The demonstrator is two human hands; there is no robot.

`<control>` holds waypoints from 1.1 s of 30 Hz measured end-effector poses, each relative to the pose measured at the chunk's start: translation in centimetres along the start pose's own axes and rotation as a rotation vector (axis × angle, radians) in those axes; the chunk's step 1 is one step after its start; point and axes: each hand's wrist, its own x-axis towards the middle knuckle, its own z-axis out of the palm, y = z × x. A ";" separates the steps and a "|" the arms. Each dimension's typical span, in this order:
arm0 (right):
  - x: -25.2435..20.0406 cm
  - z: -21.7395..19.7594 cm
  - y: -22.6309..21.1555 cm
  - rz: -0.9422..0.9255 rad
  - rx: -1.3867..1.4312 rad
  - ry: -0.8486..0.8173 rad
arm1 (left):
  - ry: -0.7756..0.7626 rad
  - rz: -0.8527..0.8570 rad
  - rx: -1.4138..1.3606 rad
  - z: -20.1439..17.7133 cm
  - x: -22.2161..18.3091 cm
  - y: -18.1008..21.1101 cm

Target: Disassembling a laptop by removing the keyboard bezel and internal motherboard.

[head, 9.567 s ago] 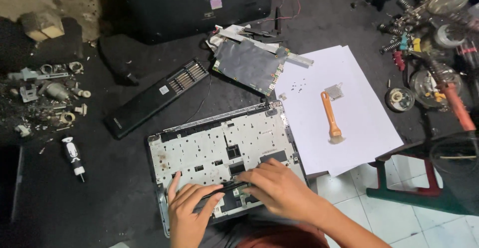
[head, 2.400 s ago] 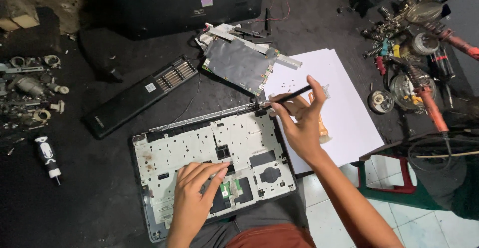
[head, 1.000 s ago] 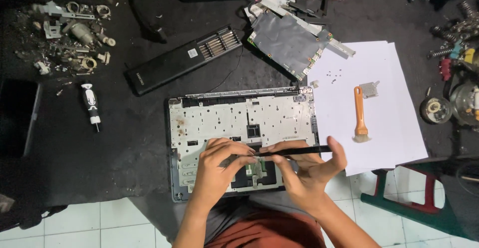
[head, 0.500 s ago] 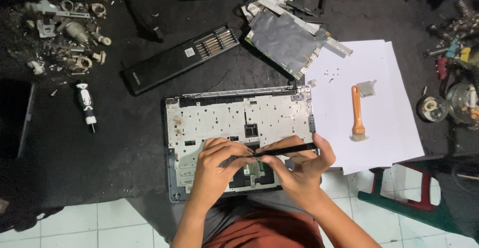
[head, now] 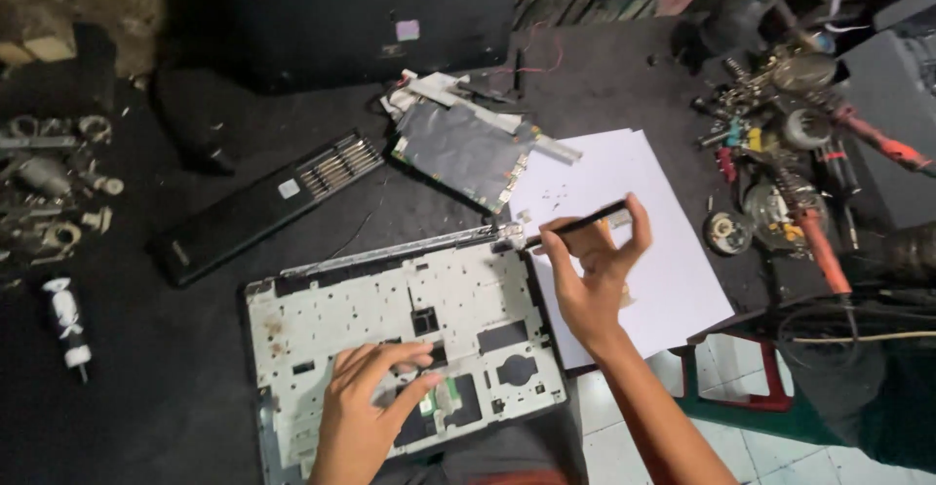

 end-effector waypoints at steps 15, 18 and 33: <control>0.3 0.2 4.9 -0.186 -0.078 -0.069 | 0.100 0.056 0.009 0.6 0.0 -0.3; 0.8 0.4 4.6 -0.233 -0.030 -0.048 | 0.121 0.097 0.007 0.5 0.2 -0.1; 0.3 0.3 6.0 -0.341 -0.060 -0.133 | 0.116 0.095 0.010 0.5 0.2 -0.2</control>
